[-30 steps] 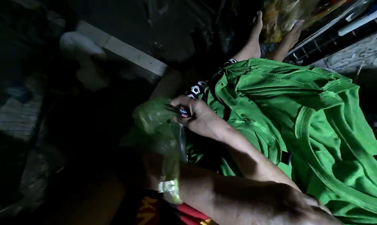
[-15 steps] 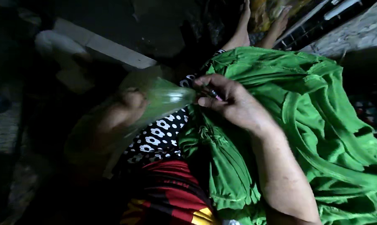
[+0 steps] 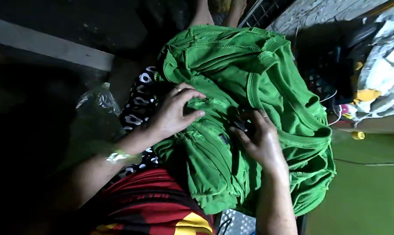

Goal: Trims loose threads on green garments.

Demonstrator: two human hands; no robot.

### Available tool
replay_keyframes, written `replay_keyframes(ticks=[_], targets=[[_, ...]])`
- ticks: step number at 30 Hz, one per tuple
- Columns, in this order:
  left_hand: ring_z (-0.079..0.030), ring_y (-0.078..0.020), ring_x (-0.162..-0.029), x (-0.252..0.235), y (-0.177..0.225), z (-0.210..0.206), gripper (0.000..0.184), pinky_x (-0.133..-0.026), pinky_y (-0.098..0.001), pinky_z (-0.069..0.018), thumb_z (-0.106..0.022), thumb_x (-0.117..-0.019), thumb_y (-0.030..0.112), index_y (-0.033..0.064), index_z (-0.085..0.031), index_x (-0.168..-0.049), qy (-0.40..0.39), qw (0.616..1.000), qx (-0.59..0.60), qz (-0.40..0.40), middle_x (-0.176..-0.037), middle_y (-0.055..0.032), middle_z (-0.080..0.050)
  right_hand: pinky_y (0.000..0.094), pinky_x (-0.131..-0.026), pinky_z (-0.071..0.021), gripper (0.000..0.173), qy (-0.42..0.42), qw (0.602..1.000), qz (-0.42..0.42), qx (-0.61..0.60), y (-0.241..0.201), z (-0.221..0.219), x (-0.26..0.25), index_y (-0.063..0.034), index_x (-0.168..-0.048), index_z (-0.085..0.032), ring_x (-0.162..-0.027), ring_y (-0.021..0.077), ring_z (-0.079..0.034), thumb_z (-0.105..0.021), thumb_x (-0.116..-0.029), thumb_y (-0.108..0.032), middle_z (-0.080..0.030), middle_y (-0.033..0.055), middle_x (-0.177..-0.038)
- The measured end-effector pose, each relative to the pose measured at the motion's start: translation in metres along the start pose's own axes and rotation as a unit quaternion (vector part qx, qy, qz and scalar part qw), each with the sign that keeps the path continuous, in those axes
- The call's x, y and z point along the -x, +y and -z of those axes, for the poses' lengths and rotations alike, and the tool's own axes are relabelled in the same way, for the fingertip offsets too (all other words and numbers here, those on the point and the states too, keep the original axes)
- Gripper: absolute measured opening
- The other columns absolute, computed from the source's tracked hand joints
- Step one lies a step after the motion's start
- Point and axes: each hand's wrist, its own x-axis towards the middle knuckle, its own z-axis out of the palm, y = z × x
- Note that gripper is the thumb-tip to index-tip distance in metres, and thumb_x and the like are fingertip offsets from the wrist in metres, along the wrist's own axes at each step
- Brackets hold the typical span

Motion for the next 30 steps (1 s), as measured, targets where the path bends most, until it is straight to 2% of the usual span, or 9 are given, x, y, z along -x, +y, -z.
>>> replay_keyframes(ticks=[2, 4, 7, 11, 14, 17, 20, 24, 30], targets=[[-0.064, -0.0331, -0.114, -0.008, -0.004, -0.016, 0.031, -0.099, -0.0482, -0.051, -0.069, -0.0952, 0.022, 0.0006, -0.071, -0.118, -0.004, 0.999, -0.048, -0.011, -0.123, -0.0213, -0.065, 0.0477, -0.06, -0.0555, 0.032, 0.037, 0.999, 0.002, 0.019, -0.004, -0.013, -0.003, 0.0039, -0.113, -0.067, -0.074, 0.0311, -0.066, -0.073, -0.082, -0.003, -0.064, 0.0232, -0.107], [-0.067, -0.0295, -0.108, -0.013, -0.007, -0.019, 0.02, -0.096, -0.0425, -0.0532, -0.064, -0.0981, 0.015, 0.0002, -0.075, -0.106, 0.022, 0.997, -0.062, -0.028, -0.114, -0.019, -0.069, 0.0467, -0.056, -0.0547, 0.034, 0.065, 0.997, 0.011, 0.033, -0.005, -0.022, -0.008, 0.0034, -0.115, -0.067, -0.07, 0.0307, -0.065, -0.071, -0.0817, -0.002, -0.063, 0.0229, -0.106], [-0.069, -0.0173, -0.106, -0.015, -0.004, -0.008, 0.021, -0.098, -0.0319, -0.0522, -0.059, -0.1007, 0.013, 0.0001, -0.075, -0.103, 0.042, 0.999, -0.019, -0.014, -0.109, -0.0132, -0.073, 0.0455, -0.055, -0.0547, 0.032, 0.092, 0.992, 0.061, 0.053, -0.007, -0.03, -0.02, 0.0017, -0.113, -0.07, -0.071, 0.031, -0.067, -0.076, -0.0838, -0.01, -0.064, 0.0233, -0.11], [-0.058, 0.0034, -0.089, -0.014, -0.003, 0.002, 0.023, -0.084, -0.0152, -0.0472, -0.048, -0.1067, 0.015, -0.0004, -0.064, -0.11, 0.029, 0.997, 0.056, 0.033, -0.098, -0.0025, -0.065, 0.046, -0.058, -0.0543, 0.02, 0.093, 0.99, 0.1, 0.022, -0.011, -0.033, -0.027, 0.0044, -0.103, -0.07, -0.072, 0.0318, -0.068, -0.064, -0.085, -0.001, -0.068, 0.0232, -0.104], [-0.057, 0.0008, -0.085, -0.008, -0.024, -0.004, 0.024, -0.079, -0.0183, -0.0477, -0.046, -0.108, 0.017, 0.0012, -0.062, -0.115, 0.005, 0.998, 0.049, 0.034, -0.097, -0.0023, -0.064, 0.0293, -0.064, -0.0522, 0.02, 0.016, 0.996, 0.012, -0.092, -0.014, -0.021, -0.025, 0.0042, -0.112, -0.065, -0.071, 0.0137, -0.061, -0.052, -0.0972, -0.001, -0.067, 0.0119, -0.089], [-0.06, -0.0037, -0.078, -0.002, -0.037, -0.013, 0.025, -0.074, -0.0219, -0.0504, -0.048, -0.1083, 0.022, 0.0053, -0.062, -0.121, 0.008, 0.999, -0.025, 0.021, -0.092, -0.0019, -0.066, 0.0342, -0.06, -0.0517, 0.015, 0.004, 0.992, -0.063, -0.105, -0.008, -0.024, -0.027, 0.0023, -0.112, -0.063, -0.066, 0.0165, -0.06, -0.056, -0.1001, -0.004, -0.065, 0.0124, -0.084], [-0.068, -0.022, -0.087, -0.008, -0.008, -0.01, 0.026, -0.082, -0.0382, -0.0553, -0.055, -0.1046, 0.017, -0.0006, -0.065, -0.12, 0.03, 0.996, -0.076, 0.023, -0.099, -0.0154, -0.07, 0.0314, -0.057, -0.0502, 0.012, 0.034, 0.994, -0.054, -0.085, -0.006, -0.029, -0.028, -0.0001, -0.106, -0.064, -0.061, 0.0142, -0.059, -0.064, -0.0968, -0.008, -0.064, 0.0093, -0.078], [-0.065, -0.016, -0.089, -0.013, 0.002, -0.007, 0.023, -0.083, -0.0224, -0.0512, -0.057, -0.1035, 0.012, -0.0026, -0.075, -0.104, 0.103, 0.988, -0.057, -0.096, -0.1, -0.0182, -0.068, 0.0231, -0.056, -0.0463, 0.009, 0.049, 0.994, -0.053, -0.085, -0.007, -0.027, -0.029, -0.001, -0.102, -0.065, -0.059, 0.0079, -0.054, -0.064, -0.0967, -0.009, -0.062, 0.0062, -0.076], [-0.067, -0.0165, -0.09, -0.014, 0.0, -0.023, 0.023, -0.084, -0.0245, -0.0526, -0.059, -0.1019, 0.015, 0.0019, -0.077, -0.104, 0.026, 0.996, -0.039, -0.08, -0.098, -0.0141, -0.071, 0.0239, -0.056, -0.047, 0.01, 0.067, 0.993, -0.045, -0.084, -0.008, -0.03, -0.027, -0.0009, -0.102, -0.065, -0.061, 0.0091, -0.055, -0.064, -0.0972, -0.009, -0.062, 0.0071, -0.078]])
